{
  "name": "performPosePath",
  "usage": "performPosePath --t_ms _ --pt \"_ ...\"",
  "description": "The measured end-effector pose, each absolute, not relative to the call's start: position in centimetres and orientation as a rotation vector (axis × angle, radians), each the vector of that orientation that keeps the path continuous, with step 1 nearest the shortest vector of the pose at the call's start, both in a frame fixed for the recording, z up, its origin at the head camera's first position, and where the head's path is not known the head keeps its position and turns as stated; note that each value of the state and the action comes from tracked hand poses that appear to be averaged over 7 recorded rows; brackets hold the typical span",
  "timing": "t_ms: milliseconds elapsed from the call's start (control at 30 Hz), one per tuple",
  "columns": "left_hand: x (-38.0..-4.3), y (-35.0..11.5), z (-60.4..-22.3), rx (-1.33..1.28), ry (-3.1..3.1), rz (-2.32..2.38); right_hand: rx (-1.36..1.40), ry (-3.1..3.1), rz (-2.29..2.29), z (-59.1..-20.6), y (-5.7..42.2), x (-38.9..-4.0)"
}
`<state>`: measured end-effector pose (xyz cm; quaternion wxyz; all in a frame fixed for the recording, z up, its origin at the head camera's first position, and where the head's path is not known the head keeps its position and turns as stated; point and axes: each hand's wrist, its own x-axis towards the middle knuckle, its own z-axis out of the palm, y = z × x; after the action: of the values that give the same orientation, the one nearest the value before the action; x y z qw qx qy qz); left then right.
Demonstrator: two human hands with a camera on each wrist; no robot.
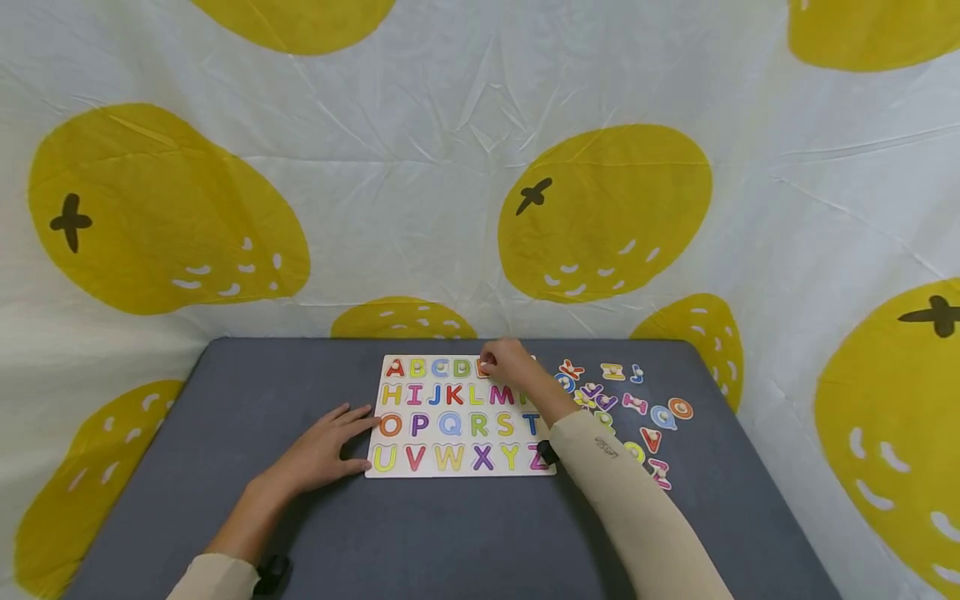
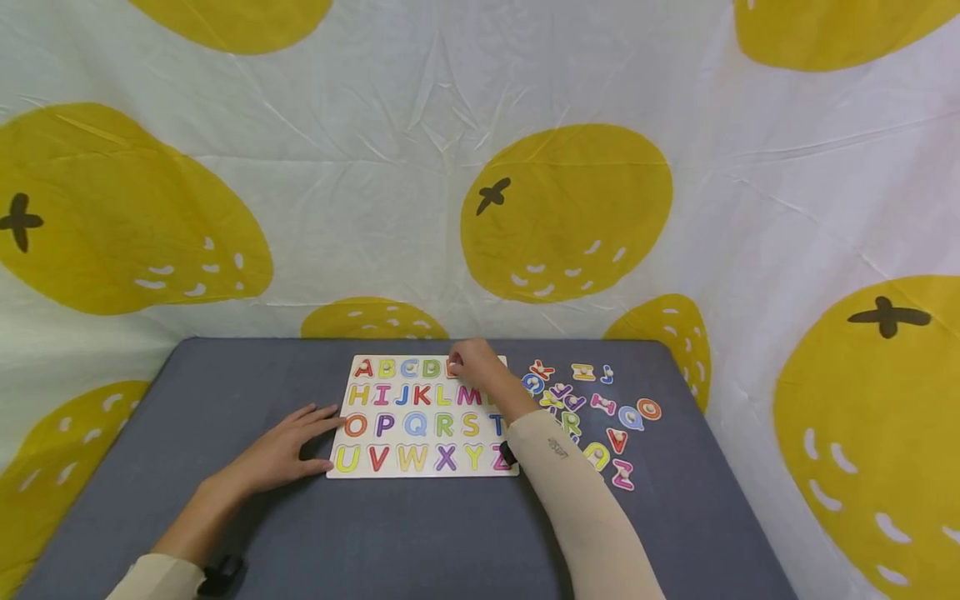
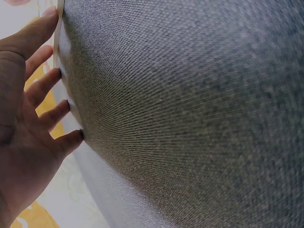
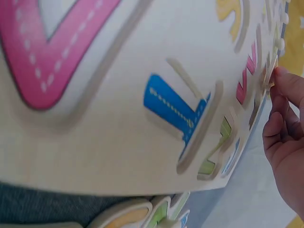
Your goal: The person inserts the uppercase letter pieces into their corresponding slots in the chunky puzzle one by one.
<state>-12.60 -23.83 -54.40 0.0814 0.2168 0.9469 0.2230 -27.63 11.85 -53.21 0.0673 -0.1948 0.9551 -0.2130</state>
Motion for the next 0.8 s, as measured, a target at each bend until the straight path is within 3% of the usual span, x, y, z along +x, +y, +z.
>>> performPosePath --t_ms 800 --pt "-12.5 -23.8 -54.5 0.632 2.838 0.663 -0.450 2.939 -0.571 -53.6 10.8 -26.6"
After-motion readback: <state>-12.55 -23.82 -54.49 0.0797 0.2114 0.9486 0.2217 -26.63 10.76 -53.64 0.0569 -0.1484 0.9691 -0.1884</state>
